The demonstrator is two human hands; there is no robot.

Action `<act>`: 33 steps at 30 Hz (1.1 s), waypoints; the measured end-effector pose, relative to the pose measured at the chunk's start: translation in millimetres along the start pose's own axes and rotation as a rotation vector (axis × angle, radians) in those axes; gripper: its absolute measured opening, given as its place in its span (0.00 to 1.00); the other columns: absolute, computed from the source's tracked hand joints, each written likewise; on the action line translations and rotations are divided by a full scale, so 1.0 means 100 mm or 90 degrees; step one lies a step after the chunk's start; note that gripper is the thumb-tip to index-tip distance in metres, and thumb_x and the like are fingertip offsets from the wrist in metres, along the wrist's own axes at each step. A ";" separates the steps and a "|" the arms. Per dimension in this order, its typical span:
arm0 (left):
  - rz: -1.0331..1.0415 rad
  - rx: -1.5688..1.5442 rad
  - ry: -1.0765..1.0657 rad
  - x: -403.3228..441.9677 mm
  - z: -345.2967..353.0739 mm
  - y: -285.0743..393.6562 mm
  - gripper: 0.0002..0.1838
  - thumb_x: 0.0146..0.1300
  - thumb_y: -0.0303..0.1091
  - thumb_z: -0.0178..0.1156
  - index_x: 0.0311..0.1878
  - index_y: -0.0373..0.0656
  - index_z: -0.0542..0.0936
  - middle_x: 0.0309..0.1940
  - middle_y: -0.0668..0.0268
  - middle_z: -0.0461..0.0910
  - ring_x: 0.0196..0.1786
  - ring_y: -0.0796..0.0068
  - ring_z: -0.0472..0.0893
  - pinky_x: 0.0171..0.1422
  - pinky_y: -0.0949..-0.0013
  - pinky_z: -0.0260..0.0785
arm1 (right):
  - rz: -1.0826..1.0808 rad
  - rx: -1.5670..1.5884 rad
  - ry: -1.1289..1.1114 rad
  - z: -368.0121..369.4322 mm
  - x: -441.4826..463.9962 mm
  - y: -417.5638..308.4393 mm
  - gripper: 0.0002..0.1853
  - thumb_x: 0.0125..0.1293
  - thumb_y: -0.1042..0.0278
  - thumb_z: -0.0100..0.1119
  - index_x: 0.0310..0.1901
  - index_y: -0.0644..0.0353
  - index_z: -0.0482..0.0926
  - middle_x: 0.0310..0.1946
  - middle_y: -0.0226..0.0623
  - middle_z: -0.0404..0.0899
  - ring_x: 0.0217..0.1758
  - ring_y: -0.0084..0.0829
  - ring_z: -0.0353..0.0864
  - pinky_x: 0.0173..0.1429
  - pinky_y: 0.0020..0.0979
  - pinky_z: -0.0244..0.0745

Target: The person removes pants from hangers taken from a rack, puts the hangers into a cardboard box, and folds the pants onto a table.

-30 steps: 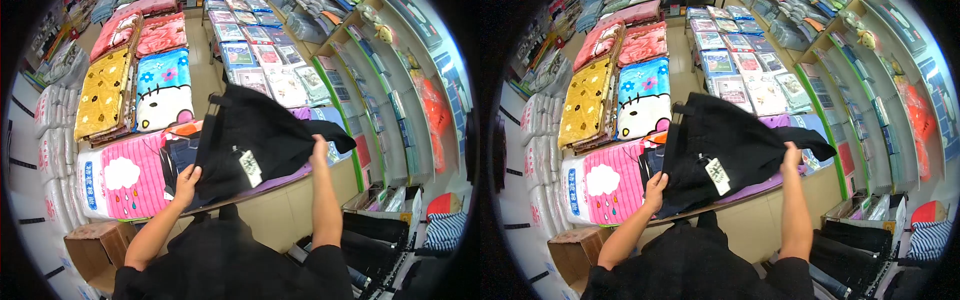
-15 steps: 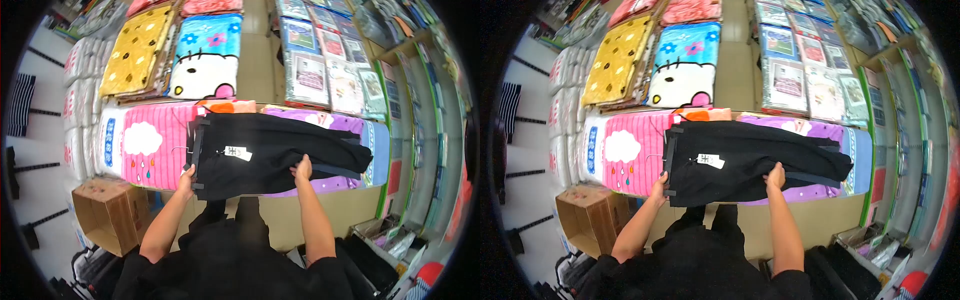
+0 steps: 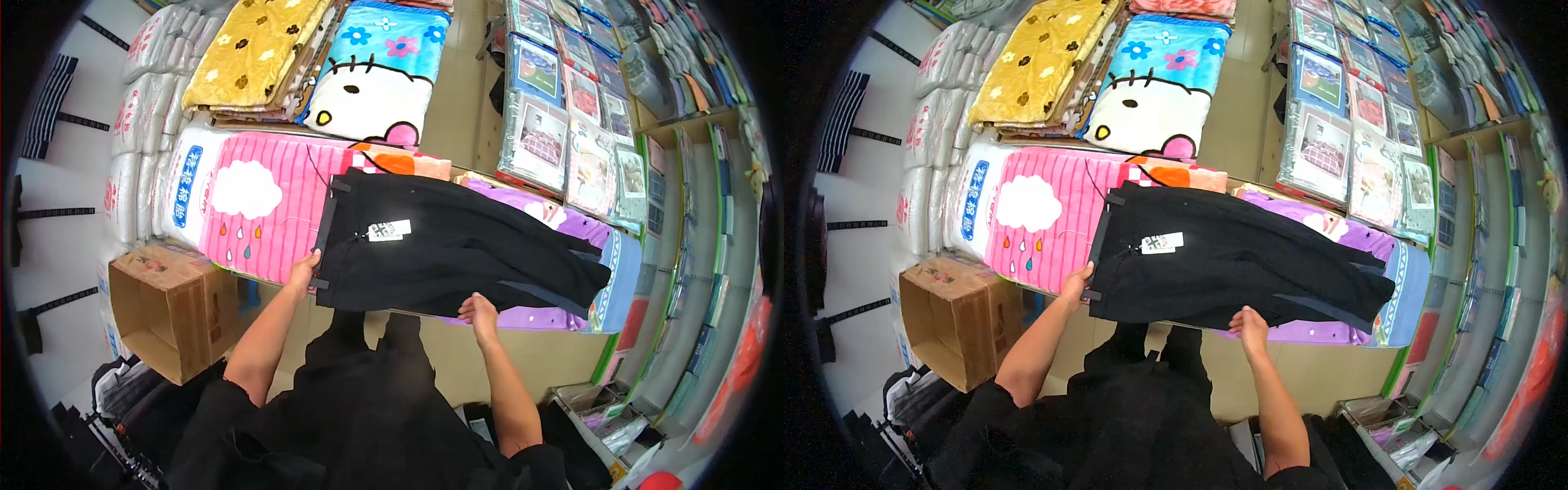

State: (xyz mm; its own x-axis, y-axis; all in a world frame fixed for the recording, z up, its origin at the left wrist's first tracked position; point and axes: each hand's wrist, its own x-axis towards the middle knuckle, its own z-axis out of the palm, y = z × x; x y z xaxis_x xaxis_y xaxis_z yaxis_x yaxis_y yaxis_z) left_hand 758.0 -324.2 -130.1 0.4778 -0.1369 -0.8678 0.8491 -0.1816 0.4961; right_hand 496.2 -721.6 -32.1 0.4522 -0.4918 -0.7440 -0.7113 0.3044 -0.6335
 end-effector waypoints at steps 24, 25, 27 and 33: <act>0.755 0.480 0.254 -0.89 0.55 -0.39 0.15 0.65 0.38 0.70 0.50 0.40 0.81 0.34 0.60 0.86 0.31 0.61 0.87 0.32 0.61 0.79 | -0.290 -0.633 0.058 2.29 0.50 -2.00 0.33 0.63 0.33 0.62 0.25 0.64 0.81 0.28 0.55 0.84 0.39 0.55 0.86 0.48 0.49 0.77; 0.755 0.486 0.247 -0.90 0.53 -0.40 0.16 0.65 0.37 0.70 0.51 0.40 0.81 0.34 0.60 0.86 0.30 0.60 0.86 0.32 0.61 0.79 | -0.283 -0.642 0.061 2.28 0.50 -2.00 0.34 0.63 0.32 0.61 0.25 0.65 0.81 0.29 0.55 0.84 0.39 0.55 0.86 0.49 0.50 0.77; 0.765 0.501 0.246 -0.89 0.52 -0.40 0.16 0.65 0.37 0.70 0.51 0.40 0.80 0.32 0.61 0.84 0.28 0.60 0.85 0.30 0.61 0.78 | -0.266 -0.655 0.059 2.29 0.46 -2.04 0.35 0.63 0.32 0.61 0.24 0.65 0.82 0.29 0.56 0.85 0.39 0.55 0.86 0.49 0.50 0.77; 0.772 0.518 0.260 -0.91 0.50 -0.44 0.13 0.67 0.39 0.68 0.46 0.42 0.79 0.30 0.62 0.83 0.27 0.63 0.85 0.28 0.63 0.76 | -0.221 -0.674 0.005 2.21 0.60 -2.01 0.36 0.63 0.33 0.60 0.26 0.68 0.85 0.31 0.58 0.85 0.42 0.55 0.86 0.52 0.48 0.76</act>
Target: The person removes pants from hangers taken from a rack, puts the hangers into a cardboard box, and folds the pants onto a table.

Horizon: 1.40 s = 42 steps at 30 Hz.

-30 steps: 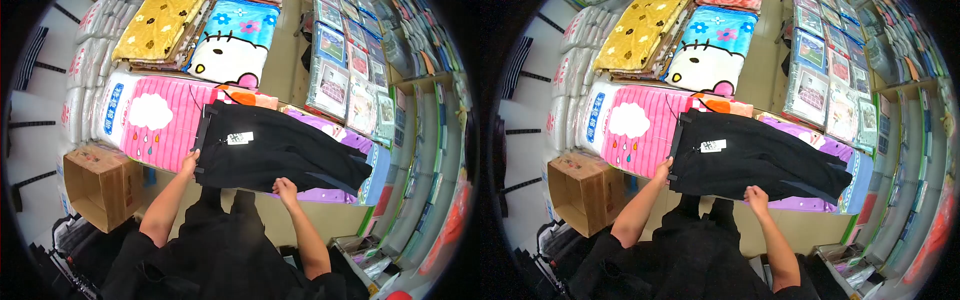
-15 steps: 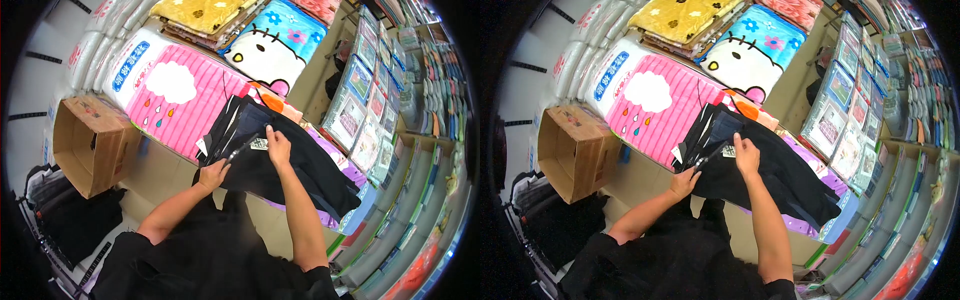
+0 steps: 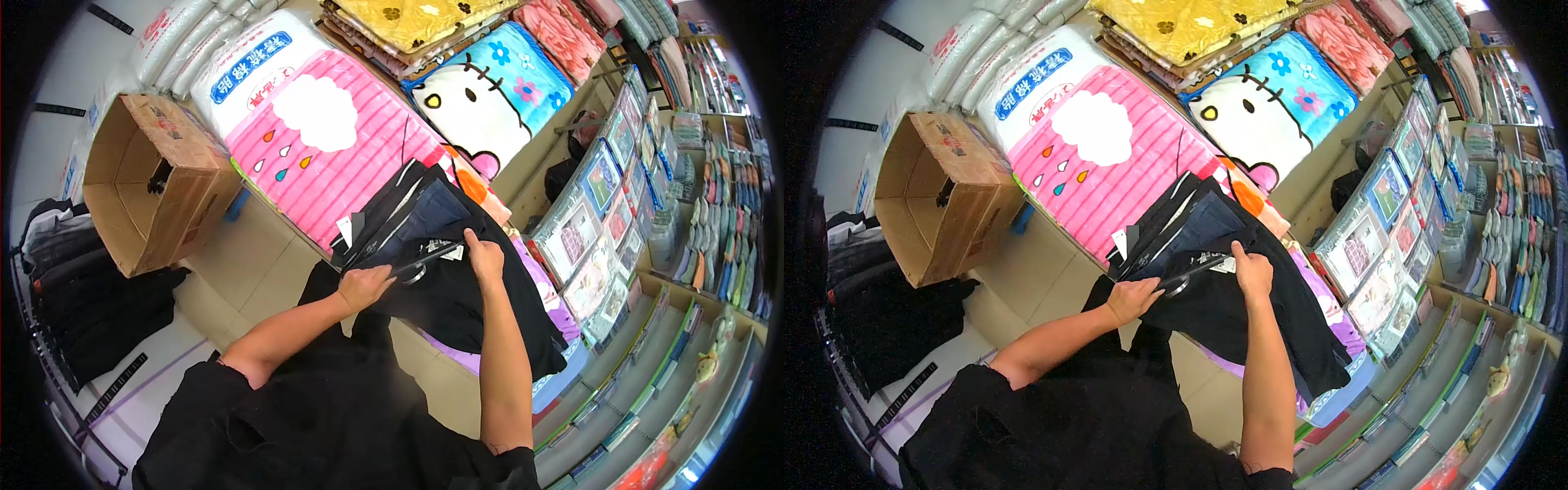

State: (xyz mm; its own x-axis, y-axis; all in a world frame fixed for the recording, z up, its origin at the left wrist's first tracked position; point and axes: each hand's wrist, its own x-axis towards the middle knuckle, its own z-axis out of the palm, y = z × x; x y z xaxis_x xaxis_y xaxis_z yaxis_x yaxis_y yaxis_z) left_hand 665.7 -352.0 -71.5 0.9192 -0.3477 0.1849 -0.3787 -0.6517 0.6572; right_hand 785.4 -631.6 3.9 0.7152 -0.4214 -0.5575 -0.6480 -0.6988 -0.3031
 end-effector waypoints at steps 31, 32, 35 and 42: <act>-0.059 0.179 -0.543 -0.03 -0.13 -0.90 0.27 0.62 0.60 0.64 0.40 0.41 0.85 0.34 0.55 0.85 0.41 0.51 0.86 0.45 0.49 0.79 | -0.039 -0.125 0.051 0.28 -0.55 -0.13 0.36 0.71 0.37 0.51 0.34 0.70 0.87 0.37 0.66 0.85 0.46 0.62 0.86 0.56 0.53 0.78; -0.052 0.187 -0.560 -0.01 -0.10 -0.90 0.27 0.62 0.60 0.64 0.40 0.41 0.85 0.34 0.55 0.86 0.41 0.51 0.86 0.45 0.50 0.79 | -0.036 -0.124 0.051 0.28 -0.56 -0.13 0.36 0.71 0.37 0.51 0.34 0.70 0.87 0.37 0.66 0.85 0.46 0.62 0.86 0.56 0.53 0.78; -0.031 0.221 -0.601 0.07 -0.12 -0.88 0.28 0.64 0.62 0.61 0.44 0.42 0.87 0.38 0.56 0.87 0.45 0.53 0.87 0.47 0.51 0.79 | -0.034 -0.113 0.051 0.30 -0.56 -0.10 0.36 0.71 0.36 0.51 0.34 0.71 0.87 0.36 0.65 0.85 0.45 0.61 0.86 0.55 0.53 0.78; 0.031 0.240 -0.706 0.23 -0.12 -0.90 0.27 0.65 0.60 0.59 0.39 0.44 0.90 0.35 0.57 0.89 0.41 0.54 0.89 0.45 0.52 0.80 | -0.017 -0.083 0.032 0.29 -0.60 -0.20 0.36 0.71 0.36 0.53 0.32 0.71 0.86 0.33 0.62 0.85 0.44 0.61 0.86 0.53 0.52 0.78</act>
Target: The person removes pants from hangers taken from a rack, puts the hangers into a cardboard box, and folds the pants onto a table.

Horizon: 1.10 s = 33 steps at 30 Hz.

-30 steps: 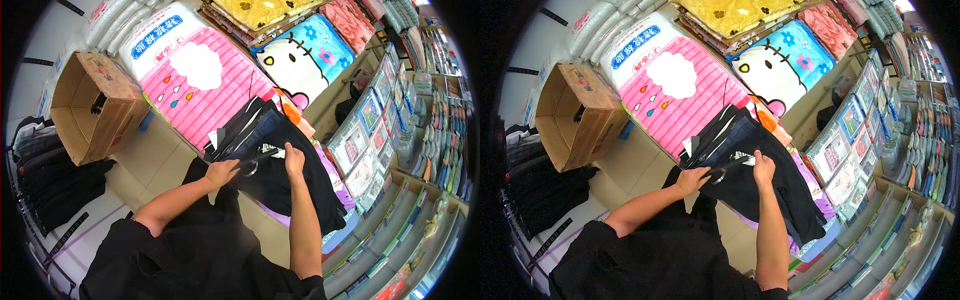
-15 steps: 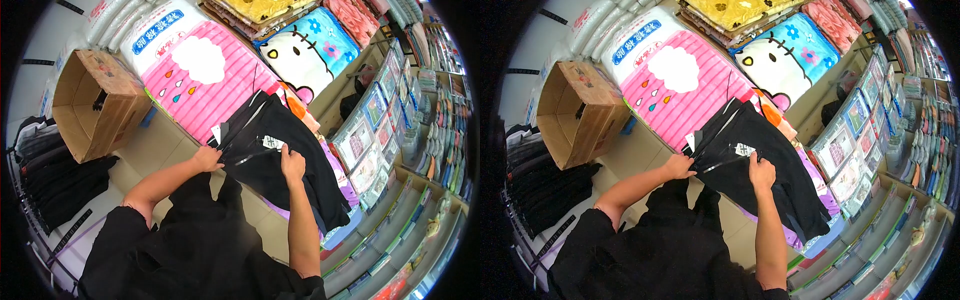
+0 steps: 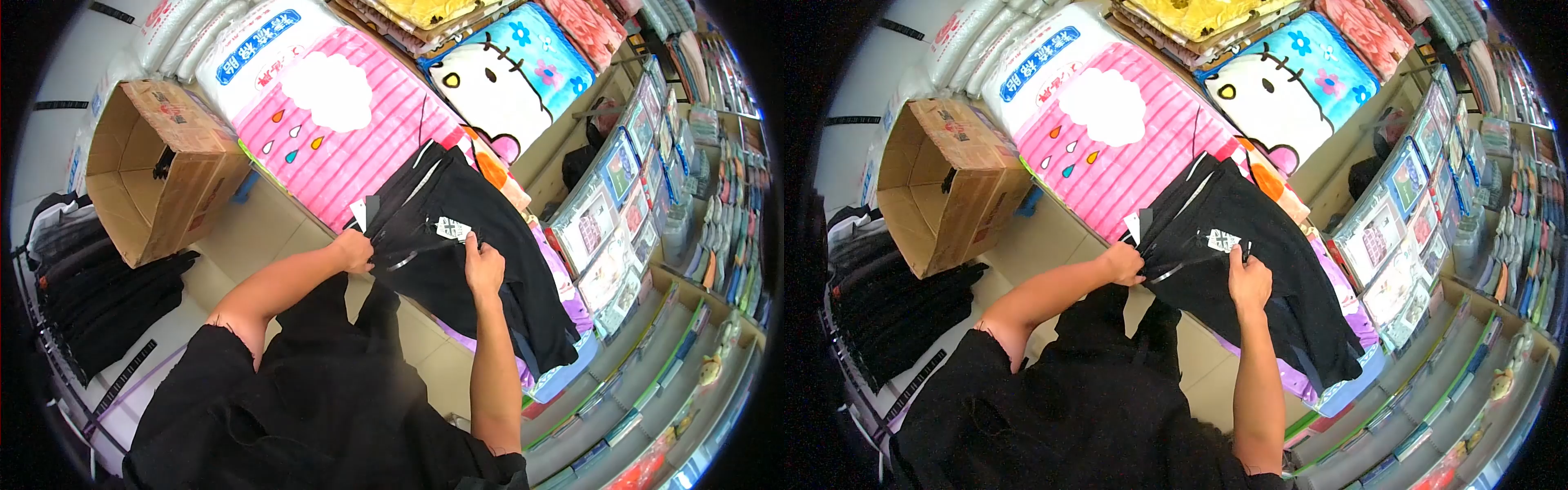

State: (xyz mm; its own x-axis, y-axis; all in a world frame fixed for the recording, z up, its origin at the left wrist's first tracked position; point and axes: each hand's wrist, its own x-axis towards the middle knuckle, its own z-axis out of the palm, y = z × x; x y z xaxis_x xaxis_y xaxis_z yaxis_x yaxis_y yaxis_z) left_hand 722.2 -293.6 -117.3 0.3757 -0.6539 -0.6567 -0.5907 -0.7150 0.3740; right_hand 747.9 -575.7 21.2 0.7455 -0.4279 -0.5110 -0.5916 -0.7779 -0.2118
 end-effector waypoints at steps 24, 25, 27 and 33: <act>-0.172 -0.117 0.264 -1.33 -0.41 -0.25 0.40 0.55 0.55 0.74 0.63 0.38 0.72 0.58 0.51 0.75 0.61 0.50 0.76 0.61 0.53 0.70 | -0.053 0.443 -0.099 0.08 -0.72 0.09 0.29 0.75 0.45 0.60 0.22 0.62 0.77 0.17 0.29 0.74 0.22 0.21 0.71 0.28 0.29 0.66; -0.139 -0.131 0.355 -1.41 -0.43 -0.21 0.39 0.55 0.54 0.74 0.62 0.39 0.72 0.57 0.52 0.75 0.60 0.50 0.76 0.61 0.52 0.70 | -0.067 0.470 -0.100 0.04 -0.77 0.08 0.29 0.74 0.44 0.60 0.22 0.60 0.77 0.17 0.28 0.74 0.21 0.21 0.71 0.26 0.28 0.65; -0.072 -0.151 0.547 -1.55 -0.44 -0.13 0.37 0.54 0.52 0.75 0.61 0.40 0.73 0.56 0.52 0.75 0.58 0.49 0.77 0.61 0.51 0.69 | -0.065 0.527 -0.133 -0.05 -0.87 0.06 0.27 0.75 0.44 0.60 0.21 0.55 0.75 0.15 0.26 0.71 0.17 0.19 0.69 0.22 0.25 0.62; 0.013 -0.198 0.657 -2.05 -0.25 0.42 0.16 0.65 0.45 0.68 0.48 0.45 0.81 0.37 0.58 0.81 0.41 0.52 0.81 0.46 0.53 0.73 | -0.045 0.565 -0.219 -0.16 -1.10 0.09 0.28 0.75 0.42 0.56 0.22 0.55 0.77 0.15 0.30 0.74 0.16 0.24 0.73 0.21 0.27 0.65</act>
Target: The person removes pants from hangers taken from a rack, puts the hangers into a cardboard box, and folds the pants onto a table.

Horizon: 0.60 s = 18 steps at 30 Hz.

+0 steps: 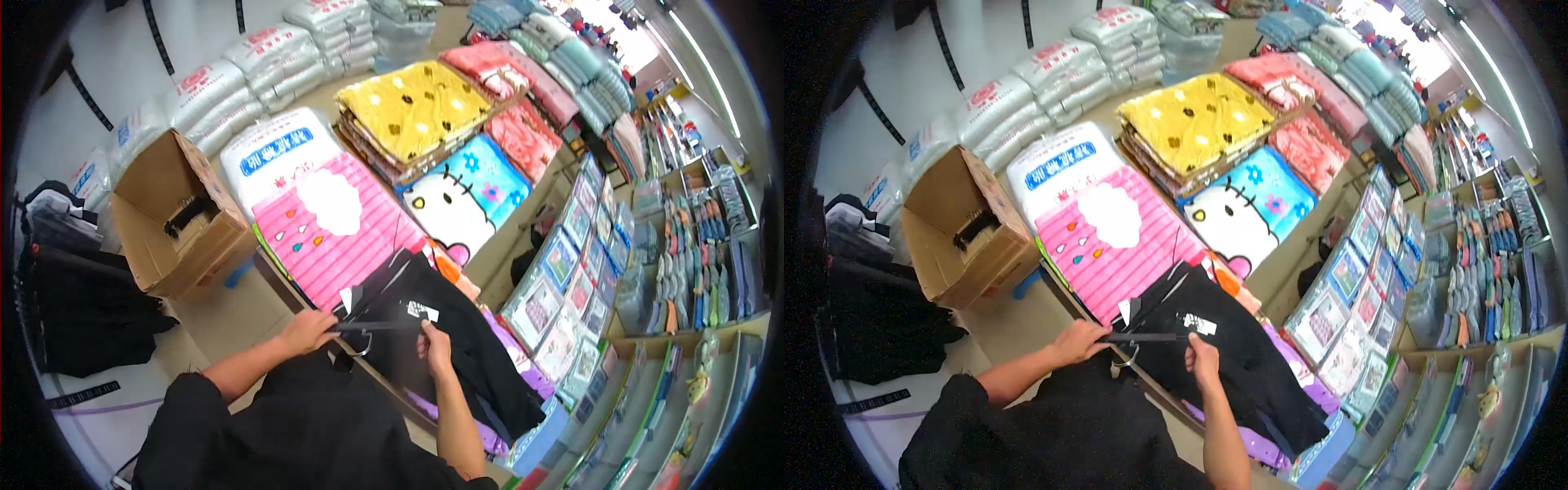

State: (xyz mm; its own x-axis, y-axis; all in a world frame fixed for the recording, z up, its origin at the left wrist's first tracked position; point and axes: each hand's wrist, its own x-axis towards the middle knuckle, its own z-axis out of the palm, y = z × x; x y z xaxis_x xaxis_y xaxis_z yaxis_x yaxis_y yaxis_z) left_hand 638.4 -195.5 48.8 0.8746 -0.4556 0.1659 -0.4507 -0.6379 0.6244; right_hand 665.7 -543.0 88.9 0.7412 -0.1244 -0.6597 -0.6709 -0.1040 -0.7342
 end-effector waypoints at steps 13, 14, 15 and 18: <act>-0.569 -0.375 0.018 -1.61 -0.83 0.60 0.16 0.73 0.44 0.63 0.37 0.38 0.84 0.24 0.67 0.84 0.27 0.78 0.84 0.34 0.69 0.77 | -0.584 -0.334 -0.304 1.43 -0.66 -0.17 0.18 0.69 0.65 0.66 0.59 0.57 0.80 0.56 0.39 0.82 0.52 0.39 0.85 0.51 0.35 0.80; -0.572 -0.370 0.028 -1.72 -0.93 0.60 0.17 0.73 0.44 0.64 0.37 0.38 0.84 0.25 0.67 0.84 0.27 0.78 0.84 0.35 0.69 0.77 | -0.659 -0.401 -0.322 1.58 -0.77 -0.23 0.21 0.68 0.64 0.66 0.61 0.56 0.79 0.62 0.40 0.80 0.57 0.43 0.84 0.55 0.38 0.81; -0.565 -0.395 0.045 -1.83 -1.00 0.58 0.17 0.73 0.45 0.64 0.37 0.38 0.84 0.24 0.67 0.84 0.27 0.78 0.84 0.35 0.69 0.77 | -0.758 -0.461 -0.353 1.72 -0.82 -0.26 0.25 0.68 0.64 0.65 0.66 0.55 0.75 0.71 0.39 0.73 0.65 0.47 0.80 0.60 0.42 0.81; -0.546 -0.441 0.079 -2.20 -1.25 0.47 0.19 0.72 0.47 0.65 0.36 0.38 0.84 0.24 0.68 0.84 0.28 0.79 0.84 0.35 0.70 0.77 | -0.783 -0.583 -0.446 2.22 -1.01 -0.38 0.28 0.67 0.64 0.67 0.68 0.55 0.74 0.73 0.39 0.70 0.55 0.45 0.85 0.52 0.39 0.84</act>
State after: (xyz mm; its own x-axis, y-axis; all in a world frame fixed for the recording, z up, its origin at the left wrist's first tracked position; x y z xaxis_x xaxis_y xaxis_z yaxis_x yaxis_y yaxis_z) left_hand 446.7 -47.4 137.5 0.8779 0.0616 -0.4749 0.4767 -0.2085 0.8540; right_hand 621.3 -307.3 147.8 0.4954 0.8660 0.0683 0.6669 -0.3287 -0.6687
